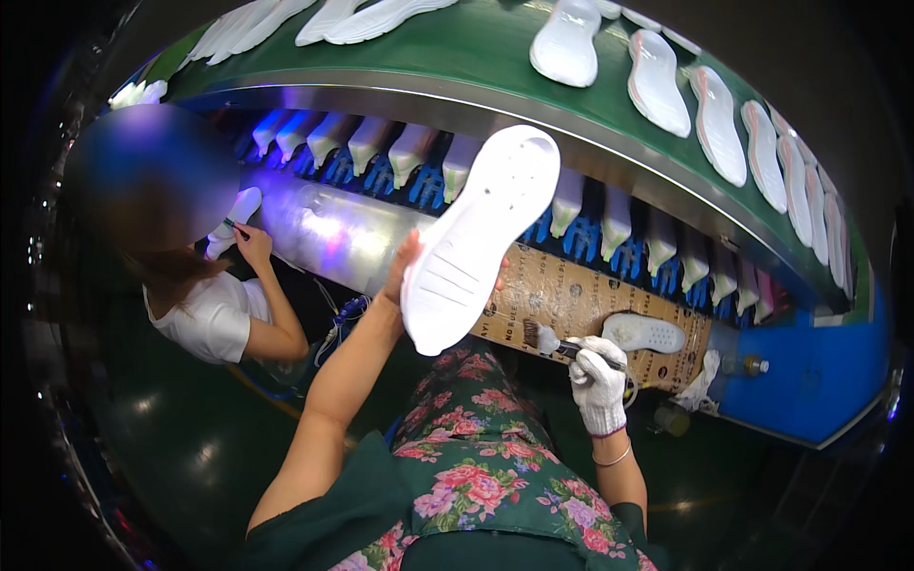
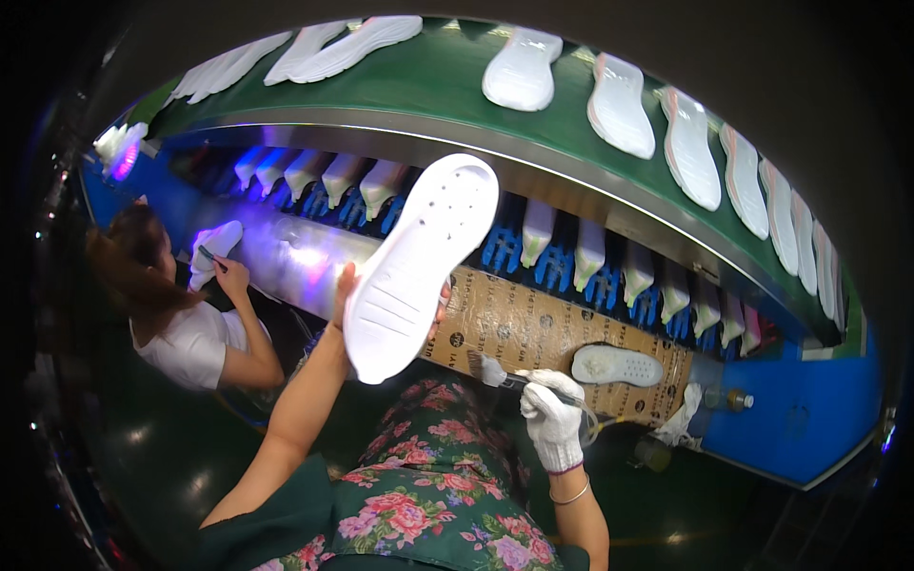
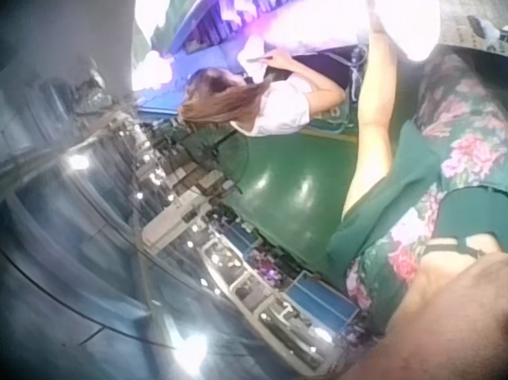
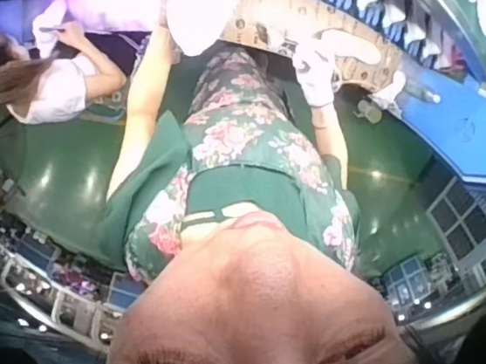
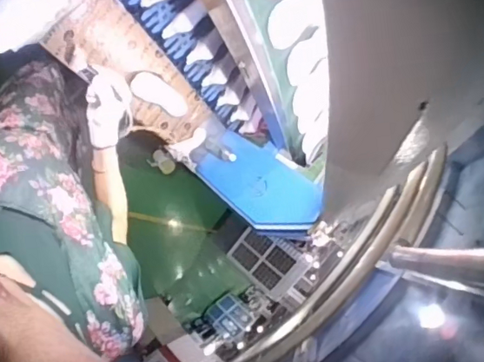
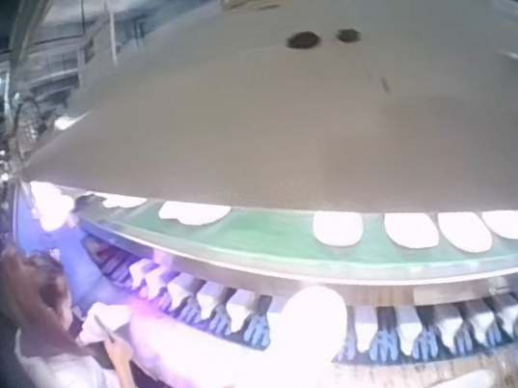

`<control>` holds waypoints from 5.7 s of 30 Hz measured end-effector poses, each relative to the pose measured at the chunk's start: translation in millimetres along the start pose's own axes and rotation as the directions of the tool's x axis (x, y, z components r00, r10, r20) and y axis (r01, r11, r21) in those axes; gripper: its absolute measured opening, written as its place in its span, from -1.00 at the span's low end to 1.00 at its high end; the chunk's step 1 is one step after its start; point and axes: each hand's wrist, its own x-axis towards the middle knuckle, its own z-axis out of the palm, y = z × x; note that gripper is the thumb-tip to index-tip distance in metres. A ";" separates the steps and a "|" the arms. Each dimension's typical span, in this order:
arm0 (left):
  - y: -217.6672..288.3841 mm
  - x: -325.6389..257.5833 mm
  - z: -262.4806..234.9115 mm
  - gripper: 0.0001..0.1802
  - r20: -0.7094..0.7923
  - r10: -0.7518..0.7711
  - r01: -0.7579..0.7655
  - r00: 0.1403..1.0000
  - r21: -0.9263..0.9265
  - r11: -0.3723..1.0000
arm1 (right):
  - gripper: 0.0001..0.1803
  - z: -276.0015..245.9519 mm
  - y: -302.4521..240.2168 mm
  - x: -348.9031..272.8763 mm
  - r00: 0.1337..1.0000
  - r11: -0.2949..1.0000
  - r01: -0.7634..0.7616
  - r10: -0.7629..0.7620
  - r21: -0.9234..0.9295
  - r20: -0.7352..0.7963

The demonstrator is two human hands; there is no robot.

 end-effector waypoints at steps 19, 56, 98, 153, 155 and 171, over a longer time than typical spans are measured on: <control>96.2 106.4 22.3 -0.16 -0.306 0.551 -0.489 0.776 0.259 0.833 | -0.78 14.8 41.1 18.7 0.995 0.992 -0.018 0.005 -0.126 -0.096; 122.6 -97.8 -69.2 -0.46 -0.291 0.951 -0.482 0.107 0.821 0.306 | -0.79 68.0 -9.5 30.3 0.994 0.988 0.101 -0.096 -0.114 0.043; -114.4 -17.5 -7.5 0.28 -0.047 -0.028 0.028 0.998 -0.010 1.000 | -0.75 107.2 -29.3 22.0 0.564 0.228 0.793 -0.624 -0.565 0.541; -36.4 37.0 -52.4 0.22 0.132 -0.210 0.205 0.969 0.054 0.977 | -0.50 89.5 26.9 -5.9 0.364 0.069 0.931 -0.247 -0.359 0.898; -38.6 39.7 -45.1 0.18 0.031 -0.247 0.246 0.969 0.025 0.969 | -0.64 90.9 32.0 -9.0 0.340 0.066 0.940 -0.222 -0.334 0.914; -22.5 51.7 -25.9 0.01 -0.329 -0.503 0.556 0.799 0.723 0.411 | -0.72 92.8 19.3 4.6 0.493 0.339 0.836 -0.118 -0.432 0.862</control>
